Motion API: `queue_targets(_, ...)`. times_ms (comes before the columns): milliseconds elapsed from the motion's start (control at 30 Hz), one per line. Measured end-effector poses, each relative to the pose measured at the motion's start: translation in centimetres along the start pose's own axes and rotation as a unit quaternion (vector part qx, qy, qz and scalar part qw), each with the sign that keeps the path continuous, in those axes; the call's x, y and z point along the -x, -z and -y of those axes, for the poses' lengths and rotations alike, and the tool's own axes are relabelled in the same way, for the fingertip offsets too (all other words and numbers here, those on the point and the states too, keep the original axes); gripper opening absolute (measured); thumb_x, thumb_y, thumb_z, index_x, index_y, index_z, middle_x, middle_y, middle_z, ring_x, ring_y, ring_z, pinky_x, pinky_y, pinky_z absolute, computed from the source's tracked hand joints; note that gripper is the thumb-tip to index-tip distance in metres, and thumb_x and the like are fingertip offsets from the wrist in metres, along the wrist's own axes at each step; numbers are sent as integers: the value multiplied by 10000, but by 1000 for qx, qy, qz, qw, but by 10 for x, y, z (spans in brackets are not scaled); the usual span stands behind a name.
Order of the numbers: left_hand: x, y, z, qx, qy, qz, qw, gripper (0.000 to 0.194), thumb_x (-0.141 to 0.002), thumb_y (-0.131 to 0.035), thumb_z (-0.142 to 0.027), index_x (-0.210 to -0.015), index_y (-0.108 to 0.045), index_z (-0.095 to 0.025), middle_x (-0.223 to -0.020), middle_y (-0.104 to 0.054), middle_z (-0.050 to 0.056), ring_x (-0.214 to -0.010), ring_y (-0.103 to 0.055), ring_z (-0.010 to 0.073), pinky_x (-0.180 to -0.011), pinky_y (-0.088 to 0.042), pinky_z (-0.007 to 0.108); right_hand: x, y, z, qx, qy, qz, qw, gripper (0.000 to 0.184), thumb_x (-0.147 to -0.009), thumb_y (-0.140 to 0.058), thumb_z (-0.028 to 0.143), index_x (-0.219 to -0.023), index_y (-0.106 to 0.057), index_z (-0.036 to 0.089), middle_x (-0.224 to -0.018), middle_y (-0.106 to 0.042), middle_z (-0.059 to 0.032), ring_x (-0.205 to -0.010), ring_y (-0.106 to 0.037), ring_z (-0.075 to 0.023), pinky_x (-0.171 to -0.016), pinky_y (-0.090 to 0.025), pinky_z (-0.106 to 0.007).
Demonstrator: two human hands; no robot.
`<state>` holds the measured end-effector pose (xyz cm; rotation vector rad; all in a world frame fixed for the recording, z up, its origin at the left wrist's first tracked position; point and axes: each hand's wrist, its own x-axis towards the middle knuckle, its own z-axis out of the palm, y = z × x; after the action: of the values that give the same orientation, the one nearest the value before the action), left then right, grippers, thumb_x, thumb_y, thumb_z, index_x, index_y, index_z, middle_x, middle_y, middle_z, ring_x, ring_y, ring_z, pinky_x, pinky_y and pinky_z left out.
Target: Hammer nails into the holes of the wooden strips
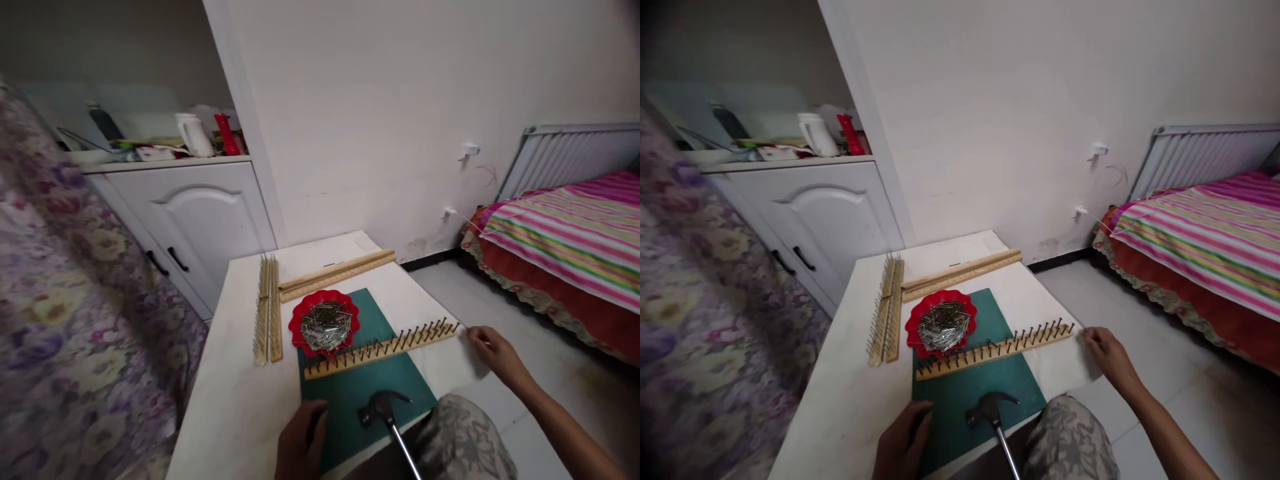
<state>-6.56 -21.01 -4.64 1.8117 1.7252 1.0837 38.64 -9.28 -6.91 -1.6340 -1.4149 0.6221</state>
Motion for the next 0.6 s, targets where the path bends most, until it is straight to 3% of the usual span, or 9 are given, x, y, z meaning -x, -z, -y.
queue_targets(133,-5,21,10,15,105,-61,992,334,-826,-503,-444,-1022,-593,-188,-880,-684,47,-776,-657,193,-695,-546,300,12,-12,-2,-162,-66,-16,984,257,-765,-562,493,-765,-566,236,-1065,-724,-90,-974,-680,-264,-835,-562,-387)
queue_targets(300,-26,24,13,17,79,-43,996,432,-795,-510,-349,-1180,-527,-151,-1043,-610,83,-717,-606,165,-702,-530,344,17,-29,1,-273,-120,-26,954,254,-682,-681,477,-773,-636,244,-1005,-769,-36,-929,-716,-254,-869,-570,-350)
queue_targets(600,-43,23,8,16,54,-5,998,374,-764,-512,-232,-1130,-560,-174,-977,-576,52,-676,-561,147,-690,-504,333,24,-35,-1,-312,-144,-44,938,262,-633,-739,459,-750,-657,240,-965,-779,-24,-874,-732,-246,-801,-593,-296)
